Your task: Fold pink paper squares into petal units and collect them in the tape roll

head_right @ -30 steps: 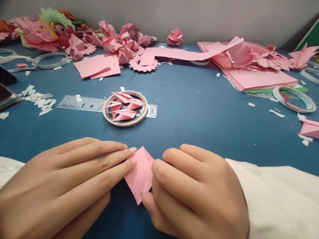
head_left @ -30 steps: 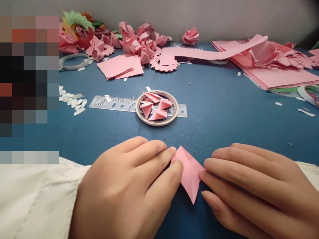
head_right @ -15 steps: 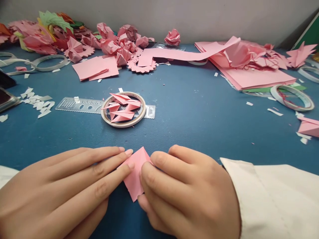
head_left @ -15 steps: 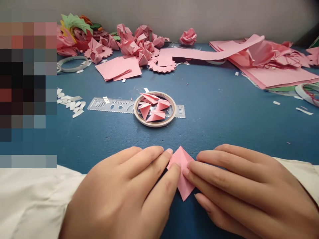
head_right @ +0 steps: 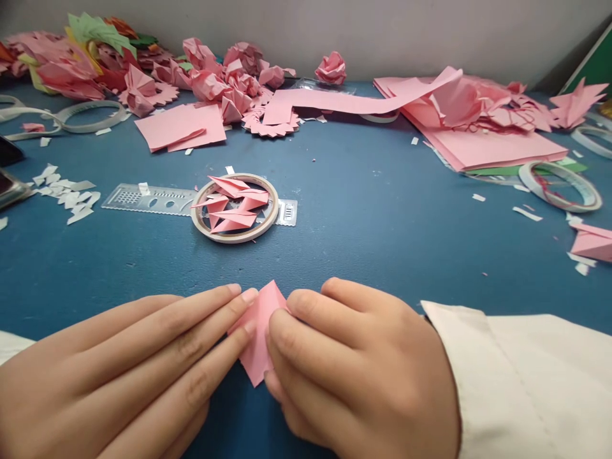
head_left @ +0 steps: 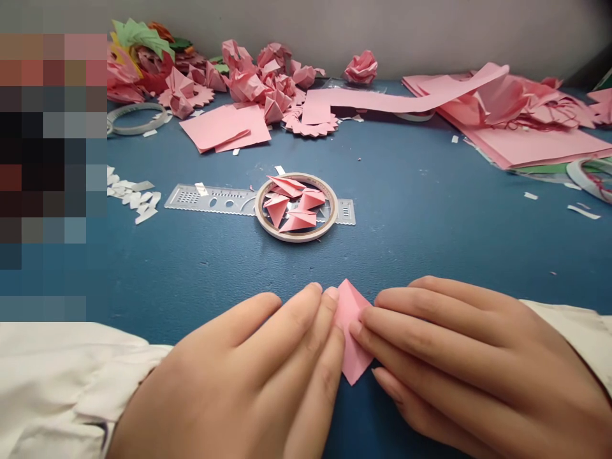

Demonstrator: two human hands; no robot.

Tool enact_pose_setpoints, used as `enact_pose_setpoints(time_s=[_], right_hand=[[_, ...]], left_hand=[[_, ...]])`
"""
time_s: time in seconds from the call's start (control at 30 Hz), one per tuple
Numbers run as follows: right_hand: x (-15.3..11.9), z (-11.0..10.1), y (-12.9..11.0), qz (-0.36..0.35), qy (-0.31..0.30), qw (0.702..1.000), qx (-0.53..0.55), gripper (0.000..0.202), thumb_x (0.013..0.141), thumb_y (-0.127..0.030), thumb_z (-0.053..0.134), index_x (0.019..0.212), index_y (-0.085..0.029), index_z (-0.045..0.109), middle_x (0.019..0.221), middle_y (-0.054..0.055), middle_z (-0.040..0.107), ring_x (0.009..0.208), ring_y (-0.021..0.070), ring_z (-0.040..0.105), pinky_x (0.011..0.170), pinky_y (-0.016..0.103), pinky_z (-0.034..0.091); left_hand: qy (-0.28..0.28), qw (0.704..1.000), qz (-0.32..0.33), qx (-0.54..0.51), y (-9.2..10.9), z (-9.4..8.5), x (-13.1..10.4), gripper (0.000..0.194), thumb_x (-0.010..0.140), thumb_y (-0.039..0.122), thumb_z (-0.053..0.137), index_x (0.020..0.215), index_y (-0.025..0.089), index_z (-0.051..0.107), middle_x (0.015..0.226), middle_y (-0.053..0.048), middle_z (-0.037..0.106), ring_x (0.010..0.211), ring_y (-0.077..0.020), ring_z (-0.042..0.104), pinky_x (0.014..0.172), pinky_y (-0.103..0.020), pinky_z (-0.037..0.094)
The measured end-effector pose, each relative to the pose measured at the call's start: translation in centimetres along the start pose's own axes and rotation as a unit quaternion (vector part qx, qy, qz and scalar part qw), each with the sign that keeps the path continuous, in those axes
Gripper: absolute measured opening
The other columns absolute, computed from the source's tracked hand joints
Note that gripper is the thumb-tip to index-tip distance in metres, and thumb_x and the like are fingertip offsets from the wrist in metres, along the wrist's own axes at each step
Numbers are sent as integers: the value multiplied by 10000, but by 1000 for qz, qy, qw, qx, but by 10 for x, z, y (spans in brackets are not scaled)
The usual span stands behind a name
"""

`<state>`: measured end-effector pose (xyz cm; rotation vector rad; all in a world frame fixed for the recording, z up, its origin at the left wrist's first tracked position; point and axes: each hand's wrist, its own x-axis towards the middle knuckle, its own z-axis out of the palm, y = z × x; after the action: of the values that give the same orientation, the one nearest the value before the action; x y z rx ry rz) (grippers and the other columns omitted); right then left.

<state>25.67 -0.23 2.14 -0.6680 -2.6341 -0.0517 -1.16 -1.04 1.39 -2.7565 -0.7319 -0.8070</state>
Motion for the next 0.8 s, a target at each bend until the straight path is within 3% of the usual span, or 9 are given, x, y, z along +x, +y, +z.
enact_pose_setpoints(time_s=[0.13, 0.23, 0.33, 0.43, 0.57, 0.7, 0.8], right_hand=[[-3, 2, 4, -9, 0, 1000, 3, 409, 1250, -110, 484, 1025, -194, 815, 1126, 21, 830, 1003, 172, 753, 869, 407, 623], [-3, 3, 5, -17, 10, 1000, -7, 407, 1250, -103, 483, 1045, -179, 827, 1101, 25, 830, 1009, 168, 752, 865, 389, 625], [0, 2, 5, -16, 18, 1000, -14, 424, 1245, -91, 471, 1034, -181, 828, 1077, 26, 834, 973, 164, 756, 834, 388, 634], [2, 1, 4, -17, 10, 1000, -7, 409, 1232, -81, 487, 1019, -177, 823, 1067, 30, 841, 970, 166, 764, 809, 393, 649], [-2, 0, 3, -6, 5, 1000, -9, 411, 1238, -103, 480, 1026, -187, 821, 1074, 26, 855, 986, 171, 770, 803, 399, 660], [-7, -2, 5, 8, 16, 999, -27, 304, 1227, -127, 509, 1218, -157, 811, 1282, 77, 875, 1258, 224, 772, 968, 390, 695], [-8, 2, 6, 1, 21, 999, -36, 268, 1214, -131, 518, 1277, -143, 778, 1345, 110, 873, 1335, 254, 774, 1023, 398, 695]], left_hand=[[-7, 1000, 6, 17, 0, 2, -1, 413, 1220, 77, 424, 1252, 130, 833, 1349, -100, 896, 1266, -265, 753, 993, -422, 602], [-51, 999, 14, 9, 0, 3, -5, 280, 1190, 288, 633, 1333, 194, 855, 1407, -105, 889, 1318, -316, 792, 971, -436, 688], [-101, 995, 11, -16, 3, 4, -10, 405, 1152, 521, 715, 1427, 250, 838, 1467, -127, 867, 1404, -392, 782, 1049, -528, 730], [-117, 993, 7, -23, 5, 5, -12, 456, 1134, 592, 722, 1410, 249, 841, 1476, -141, 861, 1428, -405, 770, 1065, -539, 736], [-109, 994, 7, -10, 4, 3, -10, 404, 1149, 545, 713, 1403, 259, 846, 1459, -122, 869, 1390, -382, 782, 1032, -507, 726], [-59, 998, 29, 10, 1, -2, -5, 238, 1186, 317, 657, 1265, 241, 868, 1373, -75, 895, 1328, -299, 756, 958, -413, 661], [-43, 998, 36, 18, -1, -4, -1, 294, 1200, 173, 563, 1175, 209, 854, 1185, -57, 910, 1169, -265, 733, 886, -412, 586]])
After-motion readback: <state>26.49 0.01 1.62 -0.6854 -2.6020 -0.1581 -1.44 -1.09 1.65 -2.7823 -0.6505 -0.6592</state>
